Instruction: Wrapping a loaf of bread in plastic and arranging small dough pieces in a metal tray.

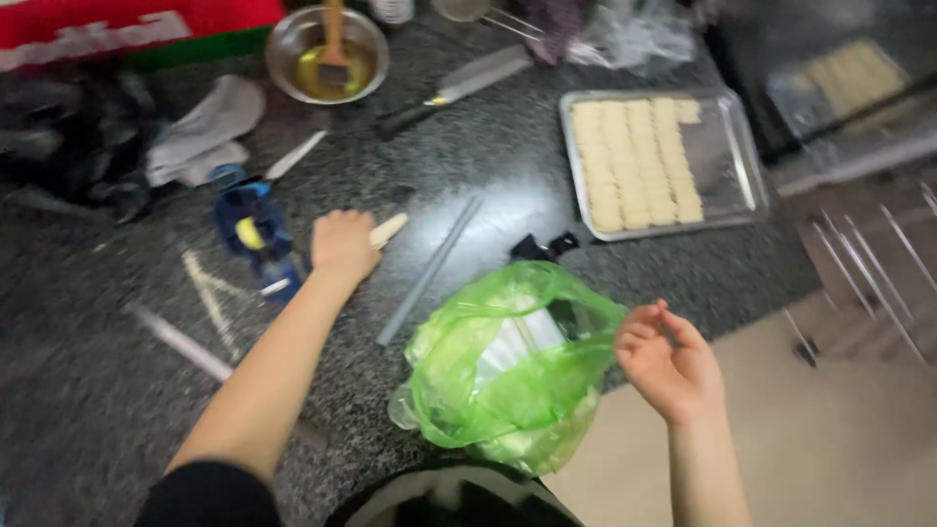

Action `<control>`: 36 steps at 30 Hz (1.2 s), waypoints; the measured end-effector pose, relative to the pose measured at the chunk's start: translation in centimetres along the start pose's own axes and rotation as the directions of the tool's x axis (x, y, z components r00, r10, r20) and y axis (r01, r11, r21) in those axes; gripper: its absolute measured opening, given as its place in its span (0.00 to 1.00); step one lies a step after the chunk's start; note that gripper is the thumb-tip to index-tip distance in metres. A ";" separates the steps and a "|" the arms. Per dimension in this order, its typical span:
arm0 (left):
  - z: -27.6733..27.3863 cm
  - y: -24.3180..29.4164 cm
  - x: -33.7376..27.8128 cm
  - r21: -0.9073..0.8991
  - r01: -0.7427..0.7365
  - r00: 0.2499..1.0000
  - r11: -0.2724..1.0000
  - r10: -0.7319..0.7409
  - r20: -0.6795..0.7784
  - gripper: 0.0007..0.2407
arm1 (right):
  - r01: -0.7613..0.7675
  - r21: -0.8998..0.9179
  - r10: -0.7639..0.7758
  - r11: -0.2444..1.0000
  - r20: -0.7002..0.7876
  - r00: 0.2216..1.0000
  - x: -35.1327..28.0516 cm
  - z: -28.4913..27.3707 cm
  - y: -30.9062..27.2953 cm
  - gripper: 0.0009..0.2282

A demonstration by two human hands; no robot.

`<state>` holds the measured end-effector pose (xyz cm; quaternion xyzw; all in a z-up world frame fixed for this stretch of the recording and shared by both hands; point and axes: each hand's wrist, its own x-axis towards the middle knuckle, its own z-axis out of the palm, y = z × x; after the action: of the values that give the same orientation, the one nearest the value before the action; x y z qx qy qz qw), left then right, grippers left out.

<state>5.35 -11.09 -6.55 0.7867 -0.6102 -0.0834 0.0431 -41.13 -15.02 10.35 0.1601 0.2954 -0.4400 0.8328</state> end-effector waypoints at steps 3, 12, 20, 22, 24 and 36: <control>-2.2 0.6 -1.7 -0.103 -0.004 1.000 0.995 0.006 0.019 0.10 | 0.063 -0.051 -0.060 0.997 0.051 0.997 -1.6 -1.2 0.8 0.04; -10.1 11.0 -8.0 -0.775 0.133 0.975 0.618 -0.224 -0.011 0.18 | -0.004 -0.160 0.011 0.987 0.042 0.999 -4.0 -3.9 2.6 0.07; -8.9 30.4 -11.9 -0.879 0.443 0.854 -0.176 0.381 0.354 0.27 | 0.048 -0.817 -0.093 0.575 -0.007 0.996 -4.0 0.7 1.3 0.22; -8.2 33.5 -11.5 -0.901 0.416 0.856 -0.124 0.389 0.342 0.31 | 0.081 -0.867 -0.128 0.493 0.019 0.992 -3.6 -0.9 -2.6 0.22; -7.3 36.8 -11.0 -0.915 0.395 0.859 -0.089 0.388 0.333 0.35 | 0.097 -0.915 -0.155 0.392 0.038 0.987 -3.6 -2.7 -7.4 0.22; -3.9 50.5 -5.1 -0.835 0.334 0.924 0.438 0.025 0.382 0.15 | 0.065 -0.946 -0.124 -0.319 0.110 0.986 3.6 -10.4 -31.2 0.16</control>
<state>-43.25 -19.01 6.23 0.6731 -0.3972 -0.5269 0.3339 -69.02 -29.37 -0.25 -0.5953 0.5559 -0.0827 0.5742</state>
